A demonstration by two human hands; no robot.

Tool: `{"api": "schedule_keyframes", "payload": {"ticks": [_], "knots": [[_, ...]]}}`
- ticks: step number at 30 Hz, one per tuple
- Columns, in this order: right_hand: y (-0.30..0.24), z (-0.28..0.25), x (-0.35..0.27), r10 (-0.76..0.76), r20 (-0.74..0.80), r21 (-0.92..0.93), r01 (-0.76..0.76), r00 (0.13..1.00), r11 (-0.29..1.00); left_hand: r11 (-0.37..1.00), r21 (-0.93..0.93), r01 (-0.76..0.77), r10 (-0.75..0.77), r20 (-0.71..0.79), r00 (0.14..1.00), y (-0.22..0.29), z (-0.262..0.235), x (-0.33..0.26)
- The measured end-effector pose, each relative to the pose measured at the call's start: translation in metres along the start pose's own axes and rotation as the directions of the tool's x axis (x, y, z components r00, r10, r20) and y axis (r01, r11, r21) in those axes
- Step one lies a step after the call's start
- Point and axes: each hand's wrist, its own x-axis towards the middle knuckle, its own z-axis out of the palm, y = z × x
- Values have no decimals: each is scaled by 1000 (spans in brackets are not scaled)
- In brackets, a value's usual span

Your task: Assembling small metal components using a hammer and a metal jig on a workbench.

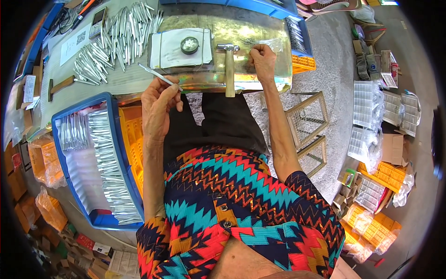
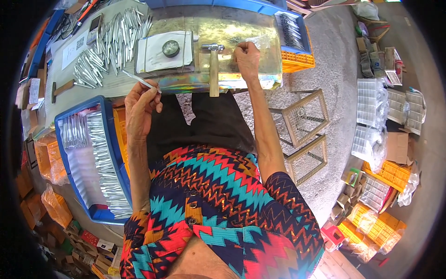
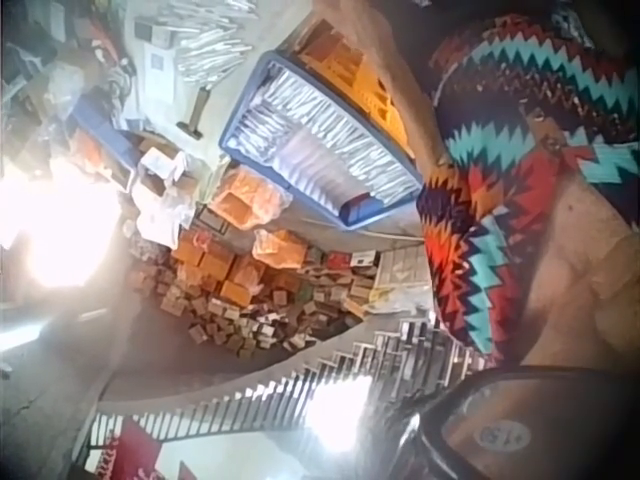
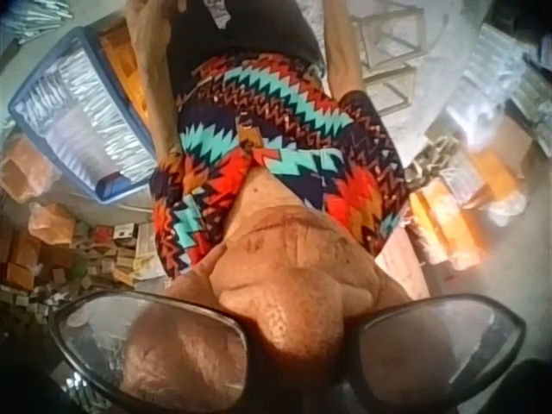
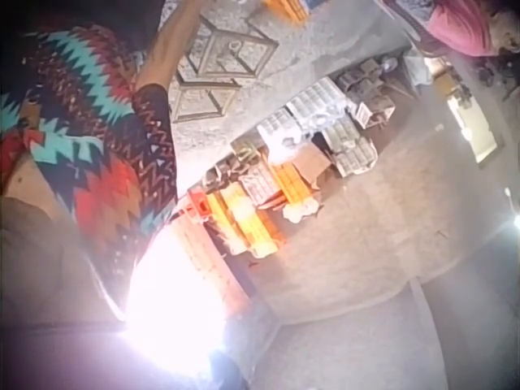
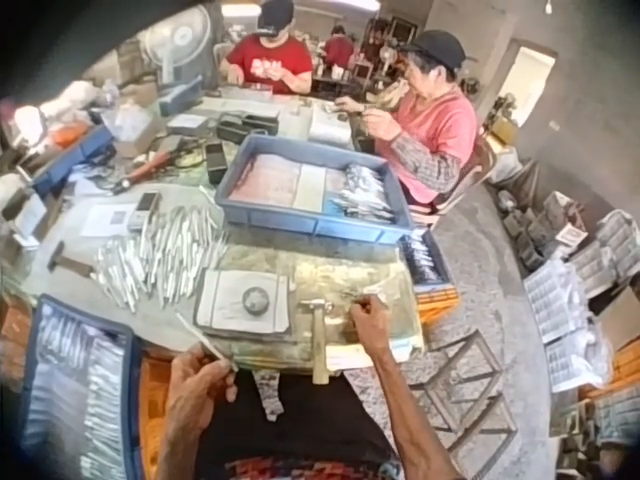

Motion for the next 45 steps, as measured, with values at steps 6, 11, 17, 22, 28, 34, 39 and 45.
{"api": "schedule_keyframes", "payload": {"ticks": [6, 11, 17, 22, 28, 34, 39, 45], "knots": [[-3, 3, -1, 54, 36, 213, -60, 998, 975, 1000, -20, 10, -10, -4, 1000, -1, 3, 1], [-8, 7, -3, 64, 28, 254, -69, 998, 965, 999, -38, 18, -18, 4, 1000, -1, 2, 1], [-47, 23, -24, 78, 224, 489, -181, 971, 853, 988, -150, 28, -27, 13, 1000, 2, 2, 4], [-94, 49, -63, 10, 344, 427, -166, 939, 889, 946, -321, 45, -27, 60, 998, 2, 15, 14], [-126, 77, -107, -22, 388, 370, -134, 921, 919, 821, -555, 132, -99, 88, 991, -2, 22, 15], [-130, 86, -118, -106, 336, 375, -30, 936, 927, 719, -665, 201, -133, 152, 979, -7, 18, 13], [-125, 87, -120, -138, 300, 389, 10, 944, 921, 704, -676, 219, -157, 153, 976, -10, 19, 12], [-114, 93, -123, -297, 183, 182, 265, 937, 947, 695, -689, 206, -164, 127, 978, -12, 22, 12]]}}
